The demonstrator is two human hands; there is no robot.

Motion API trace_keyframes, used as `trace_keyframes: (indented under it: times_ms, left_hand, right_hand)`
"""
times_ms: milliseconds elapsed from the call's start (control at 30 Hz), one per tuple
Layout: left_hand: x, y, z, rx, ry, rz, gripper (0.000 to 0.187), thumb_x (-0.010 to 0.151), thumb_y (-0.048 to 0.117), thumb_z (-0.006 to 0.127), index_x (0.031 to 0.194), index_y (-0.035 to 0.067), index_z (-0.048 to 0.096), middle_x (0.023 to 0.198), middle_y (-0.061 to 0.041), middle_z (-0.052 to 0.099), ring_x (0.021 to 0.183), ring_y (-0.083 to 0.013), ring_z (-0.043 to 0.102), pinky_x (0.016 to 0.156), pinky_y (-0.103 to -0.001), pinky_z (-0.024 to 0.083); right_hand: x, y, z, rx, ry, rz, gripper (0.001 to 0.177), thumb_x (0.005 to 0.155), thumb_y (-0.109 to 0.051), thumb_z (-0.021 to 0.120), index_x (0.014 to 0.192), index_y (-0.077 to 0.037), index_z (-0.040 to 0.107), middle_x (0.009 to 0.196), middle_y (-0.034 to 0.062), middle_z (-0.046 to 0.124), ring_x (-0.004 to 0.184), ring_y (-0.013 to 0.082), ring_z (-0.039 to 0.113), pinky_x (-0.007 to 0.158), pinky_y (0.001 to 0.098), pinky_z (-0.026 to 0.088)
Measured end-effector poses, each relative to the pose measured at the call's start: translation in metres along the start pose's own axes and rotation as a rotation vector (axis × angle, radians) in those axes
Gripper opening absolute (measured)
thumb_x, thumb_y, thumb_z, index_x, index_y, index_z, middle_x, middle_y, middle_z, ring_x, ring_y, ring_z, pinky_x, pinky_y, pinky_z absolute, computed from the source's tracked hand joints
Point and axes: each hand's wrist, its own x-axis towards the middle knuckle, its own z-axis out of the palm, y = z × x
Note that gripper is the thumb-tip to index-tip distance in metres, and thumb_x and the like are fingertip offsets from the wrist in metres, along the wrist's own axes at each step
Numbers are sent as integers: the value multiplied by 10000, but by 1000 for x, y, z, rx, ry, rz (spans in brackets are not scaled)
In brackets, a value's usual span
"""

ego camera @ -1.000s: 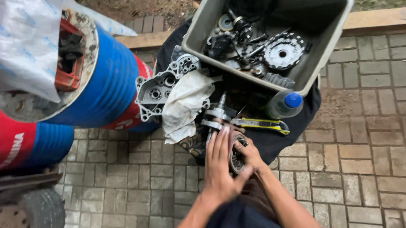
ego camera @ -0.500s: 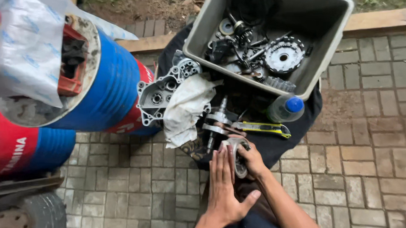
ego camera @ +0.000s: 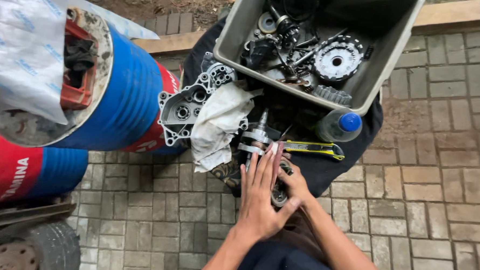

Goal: The person scrubs a cylindrical metal mechanical part with a sanding block, rotating it to clean different sections. The person then uses a white cloth to wipe the part and continues scrubbing with the sanding block.

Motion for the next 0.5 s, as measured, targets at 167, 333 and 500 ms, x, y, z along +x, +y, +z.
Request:
trace_keyframes:
  times_ms: [167, 333, 500]
  left_hand:
    - [-41, -5, 16, 22, -27, -39, 1045, 876, 658, 509, 1631, 51, 117, 1733, -139, 116, 1605, -376, 57, 1240, -609, -7]
    - [-9, -6, 0, -19, 6, -66, 1015, 865, 736, 405, 1646, 144, 144, 1739, -63, 163, 1607, -395, 56, 1204, -692, -25]
    - [-38, -11, 6, -32, -56, -92, 1055, 865, 631, 551, 1646, 112, 68, 1748, -104, 41, 1617, -339, 32, 1226, -636, -42]
  right_hand:
    - [-3, -28, 10, 177, 89, 90, 536, 903, -403, 679, 1302, -46, 677, 1247, 80, 716, 1134, 163, 630, 1044, 290, 446]
    - [-3, -30, 4, -1, -46, 4, 579, 902, -472, 679, 1307, -58, 653, 1277, 59, 703, 1211, 164, 586, 1097, 355, 417]
    - [-2, -40, 13, 121, 73, 31, 580, 899, -443, 673, 1286, -11, 672, 1295, 103, 688, 1200, 195, 611, 1077, 300, 413]
